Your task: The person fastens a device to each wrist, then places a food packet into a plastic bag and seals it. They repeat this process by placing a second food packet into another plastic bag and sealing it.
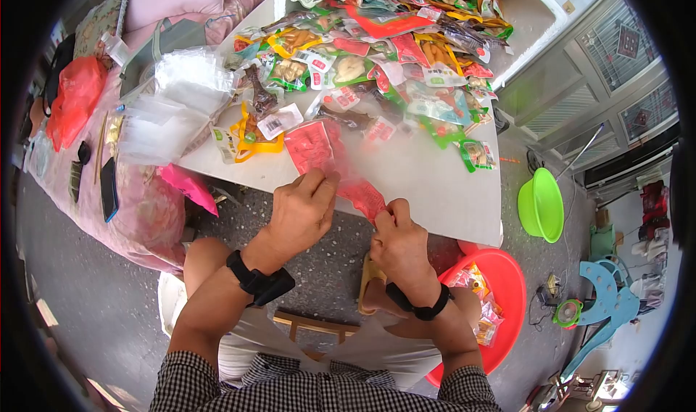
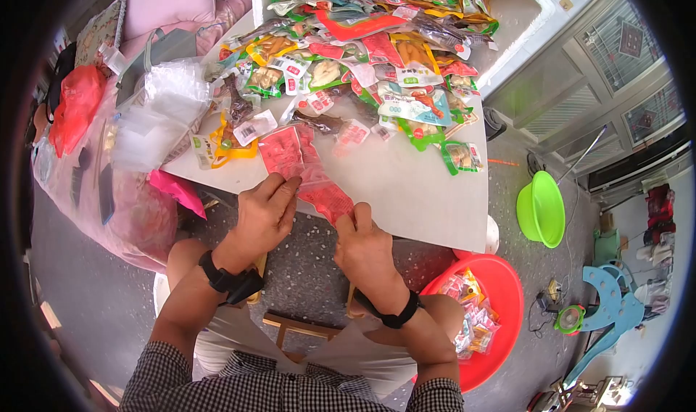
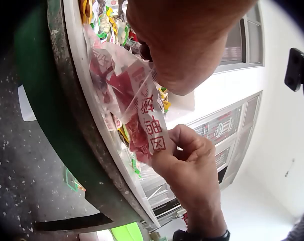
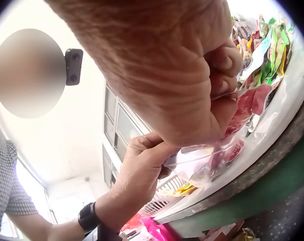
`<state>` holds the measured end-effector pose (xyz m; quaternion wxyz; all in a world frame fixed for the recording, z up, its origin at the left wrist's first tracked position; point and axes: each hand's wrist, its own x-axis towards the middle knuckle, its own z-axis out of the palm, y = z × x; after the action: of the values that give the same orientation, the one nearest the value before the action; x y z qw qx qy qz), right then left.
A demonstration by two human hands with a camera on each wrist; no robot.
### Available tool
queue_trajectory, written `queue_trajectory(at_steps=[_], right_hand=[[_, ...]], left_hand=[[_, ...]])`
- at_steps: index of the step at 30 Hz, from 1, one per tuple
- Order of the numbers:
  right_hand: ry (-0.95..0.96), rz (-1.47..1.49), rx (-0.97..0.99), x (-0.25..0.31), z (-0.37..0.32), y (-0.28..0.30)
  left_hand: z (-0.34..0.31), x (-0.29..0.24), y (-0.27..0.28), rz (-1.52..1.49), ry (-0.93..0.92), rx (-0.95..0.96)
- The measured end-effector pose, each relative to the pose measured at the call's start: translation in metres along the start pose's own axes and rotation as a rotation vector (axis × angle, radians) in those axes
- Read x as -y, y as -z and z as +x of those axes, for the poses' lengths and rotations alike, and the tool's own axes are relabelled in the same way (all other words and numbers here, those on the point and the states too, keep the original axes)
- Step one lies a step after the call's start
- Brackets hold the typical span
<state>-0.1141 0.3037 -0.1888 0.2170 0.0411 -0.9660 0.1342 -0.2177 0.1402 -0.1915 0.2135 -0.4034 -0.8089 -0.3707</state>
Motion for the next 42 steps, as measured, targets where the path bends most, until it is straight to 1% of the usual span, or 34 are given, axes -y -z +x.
queue_trajectory(at_steps=[1, 3, 4, 8, 11, 17, 23, 26, 29, 33, 35, 36, 38, 39, 42], right_hand=[[-0.024, -0.003, 0.003, 0.004, 0.002, -0.001], [0.045, 0.017, -0.019, 0.009, 0.008, -0.004], [0.078, 0.026, -0.032, 0.012, 0.009, -0.006], [0.346, 0.018, -0.14, 0.02, 0.01, -0.027], [0.365, 0.065, -0.149, 0.017, 0.013, -0.032], [0.281, 0.076, -0.106, 0.015, 0.021, -0.039], [0.215, 0.062, -0.128, 0.029, 0.017, -0.053], [0.192, 0.088, -0.036, 0.031, 0.018, -0.05], [0.221, 0.071, 0.015, 0.024, 0.02, -0.041], [0.018, 0.296, -0.094, 0.005, 0.024, -0.02], [-0.098, 0.368, -0.144, -0.016, 0.024, -0.015], [-0.127, 0.361, -0.145, -0.025, 0.027, -0.015], [-0.189, 0.345, -0.15, -0.04, 0.033, -0.016], [-0.162, 0.327, -0.15, -0.041, 0.036, -0.016], [-0.079, 0.301, -0.155, -0.039, 0.044, -0.02]], left_hand=[[-0.001, 0.0, -0.003, 0.011, -0.021, 0.0], [-0.003, -0.001, -0.009, 0.033, -0.068, 0.002], [-0.003, -0.002, -0.009, 0.019, -0.059, 0.005], [-0.003, -0.004, -0.008, -0.043, -0.013, 0.043], [-0.005, -0.002, -0.008, -0.102, 0.009, 0.037], [-0.006, -0.005, -0.008, -0.137, 0.041, 0.001], [-0.006, 0.0, -0.005, -0.148, 0.079, 0.0], [-0.007, -0.001, -0.004, -0.16, 0.079, 0.024], [-0.007, -0.002, -0.004, -0.166, 0.07, 0.055], [-0.003, -0.001, 0.012, -0.204, 0.035, 0.17], [0.001, 0.0, 0.024, -0.141, -0.049, 0.242], [0.002, 0.001, 0.028, -0.11, -0.091, 0.279], [0.001, 0.006, 0.028, 0.015, -0.115, 0.292], [0.0, 0.008, 0.028, 0.077, -0.131, 0.3], [-0.005, 0.017, 0.023, 0.171, -0.161, 0.213]])
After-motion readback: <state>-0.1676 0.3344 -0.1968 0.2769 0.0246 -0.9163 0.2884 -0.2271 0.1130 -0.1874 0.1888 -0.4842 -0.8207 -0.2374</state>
